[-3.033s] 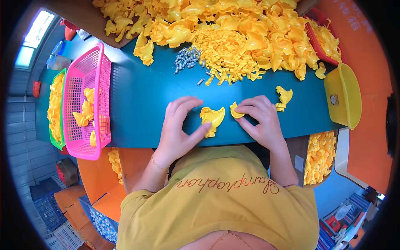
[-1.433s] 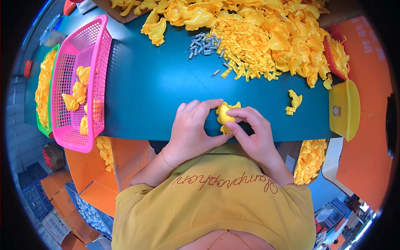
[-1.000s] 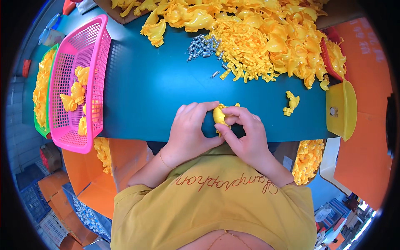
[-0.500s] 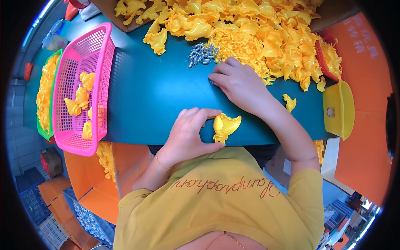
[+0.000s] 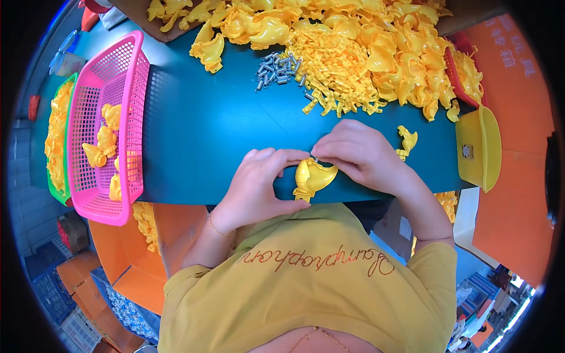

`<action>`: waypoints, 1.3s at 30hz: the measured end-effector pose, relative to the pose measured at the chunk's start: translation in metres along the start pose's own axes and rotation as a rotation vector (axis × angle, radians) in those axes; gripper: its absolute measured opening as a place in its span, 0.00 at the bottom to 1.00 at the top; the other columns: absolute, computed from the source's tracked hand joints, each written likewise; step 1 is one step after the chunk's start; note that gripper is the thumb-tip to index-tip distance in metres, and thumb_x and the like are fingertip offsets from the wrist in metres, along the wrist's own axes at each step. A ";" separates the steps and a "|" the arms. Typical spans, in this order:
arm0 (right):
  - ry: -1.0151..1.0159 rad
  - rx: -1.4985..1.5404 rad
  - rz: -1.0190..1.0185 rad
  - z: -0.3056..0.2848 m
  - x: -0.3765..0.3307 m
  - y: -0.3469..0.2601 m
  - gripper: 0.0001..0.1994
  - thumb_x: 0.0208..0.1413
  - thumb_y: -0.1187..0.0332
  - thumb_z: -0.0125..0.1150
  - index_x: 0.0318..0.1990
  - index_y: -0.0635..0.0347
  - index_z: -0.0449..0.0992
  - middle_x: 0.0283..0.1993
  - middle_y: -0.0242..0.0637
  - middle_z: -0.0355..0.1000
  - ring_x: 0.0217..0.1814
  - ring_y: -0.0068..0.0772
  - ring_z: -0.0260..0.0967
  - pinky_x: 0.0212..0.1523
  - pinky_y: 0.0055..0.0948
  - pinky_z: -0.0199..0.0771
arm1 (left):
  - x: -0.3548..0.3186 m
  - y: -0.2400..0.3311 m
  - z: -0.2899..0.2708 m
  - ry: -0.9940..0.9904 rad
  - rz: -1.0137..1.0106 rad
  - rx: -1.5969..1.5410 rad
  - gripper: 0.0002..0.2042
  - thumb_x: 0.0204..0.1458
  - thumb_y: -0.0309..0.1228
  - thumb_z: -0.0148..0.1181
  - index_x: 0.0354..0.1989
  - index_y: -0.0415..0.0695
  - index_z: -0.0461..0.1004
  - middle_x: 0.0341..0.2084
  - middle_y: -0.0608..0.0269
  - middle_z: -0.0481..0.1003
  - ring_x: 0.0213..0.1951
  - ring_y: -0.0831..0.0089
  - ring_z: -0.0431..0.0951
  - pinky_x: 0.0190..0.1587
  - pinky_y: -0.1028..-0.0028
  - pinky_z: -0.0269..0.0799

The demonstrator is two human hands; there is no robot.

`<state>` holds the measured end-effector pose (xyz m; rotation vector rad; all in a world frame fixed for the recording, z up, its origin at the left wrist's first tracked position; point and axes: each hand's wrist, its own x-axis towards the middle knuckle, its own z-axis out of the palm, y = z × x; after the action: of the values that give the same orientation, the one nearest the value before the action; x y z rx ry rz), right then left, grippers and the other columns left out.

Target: Assemble small yellow plastic toy ducks by inserting small metal components into their base.

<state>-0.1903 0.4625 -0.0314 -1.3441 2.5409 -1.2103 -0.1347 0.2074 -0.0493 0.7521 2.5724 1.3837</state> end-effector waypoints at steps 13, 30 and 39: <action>-0.057 -0.134 -0.147 -0.003 0.000 -0.006 0.18 0.48 0.79 0.70 0.48 0.56 0.83 0.50 0.35 0.81 0.52 0.41 0.79 0.57 0.41 0.82 | -0.001 0.002 0.000 -0.002 -0.013 -0.010 0.37 0.34 0.39 0.84 0.57 0.53 0.75 0.38 0.72 0.79 0.37 0.69 0.75 0.45 0.68 0.66; -0.053 -0.104 -0.070 0.009 0.006 -0.001 0.15 0.45 0.79 0.73 0.43 0.55 0.84 0.44 0.32 0.79 0.42 0.39 0.76 0.41 0.36 0.78 | 0.001 -0.003 0.001 0.015 0.012 0.005 0.36 0.34 0.39 0.84 0.57 0.53 0.75 0.35 0.70 0.76 0.36 0.69 0.74 0.44 0.67 0.66; 0.175 0.123 0.428 0.028 -0.005 -0.033 0.09 0.49 0.77 0.75 0.39 0.63 0.85 0.50 0.45 0.82 0.52 0.40 0.81 0.53 0.34 0.80 | -0.004 -0.001 0.004 0.063 0.026 -0.026 0.36 0.36 0.40 0.83 0.58 0.51 0.76 0.46 0.66 0.81 0.45 0.64 0.79 0.52 0.64 0.69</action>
<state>-0.1545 0.4382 -0.0318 -0.6446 2.6209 -1.4060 -0.1307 0.2075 -0.0529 0.7521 2.5957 1.4681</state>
